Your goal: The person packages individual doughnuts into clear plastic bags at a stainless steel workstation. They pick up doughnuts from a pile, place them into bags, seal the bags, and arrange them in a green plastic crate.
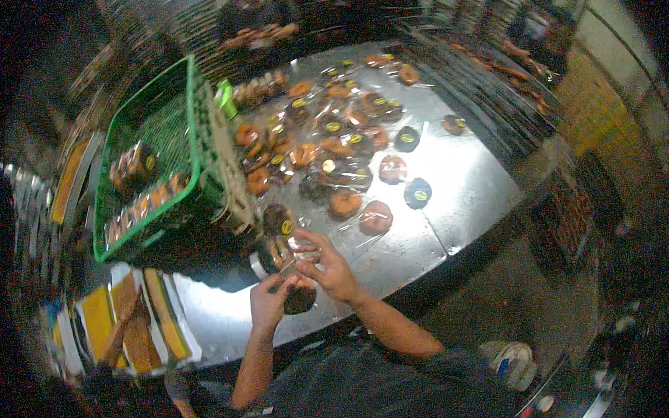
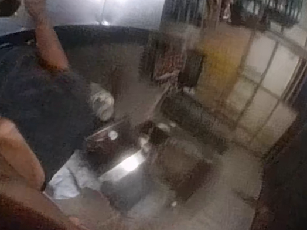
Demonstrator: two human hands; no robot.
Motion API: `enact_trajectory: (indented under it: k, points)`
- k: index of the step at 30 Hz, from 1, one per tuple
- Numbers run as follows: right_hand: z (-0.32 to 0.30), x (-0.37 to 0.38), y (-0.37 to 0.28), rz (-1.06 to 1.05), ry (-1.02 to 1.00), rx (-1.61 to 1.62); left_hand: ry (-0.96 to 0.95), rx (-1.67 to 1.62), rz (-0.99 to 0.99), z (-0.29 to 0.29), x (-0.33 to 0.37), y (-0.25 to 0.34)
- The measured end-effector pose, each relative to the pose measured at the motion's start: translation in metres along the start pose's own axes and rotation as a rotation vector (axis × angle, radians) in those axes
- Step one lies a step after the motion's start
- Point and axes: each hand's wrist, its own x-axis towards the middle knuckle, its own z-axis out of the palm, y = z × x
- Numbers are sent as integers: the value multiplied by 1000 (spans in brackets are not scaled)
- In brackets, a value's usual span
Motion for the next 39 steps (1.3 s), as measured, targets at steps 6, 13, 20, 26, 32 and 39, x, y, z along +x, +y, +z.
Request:
enact_trajectory:
  k: [6, 13, 20, 26, 32, 39]
  points:
    - [-12, 9, -11, -1, -42, -467, 47, -249, -161, 17, 0, -11]
    - [-46, 35, -2, -231, -423, -376, 152, -613, -214, 36, 2, -19]
    - [-13, -12, 37, 200, -381, -258, 568, 34, -51, 53, -8, -36]
    - [18, -52, 29, 811, -417, 384, 746, -317, -122, 50, -44, -48]
    - [45, -43, 94, 297, -444, -470, 384, -1467, -284, 22, -96, -77]
    - [86, -17, 161, 189, -138, -558, 290, -1361, -366, 4, -98, -153]
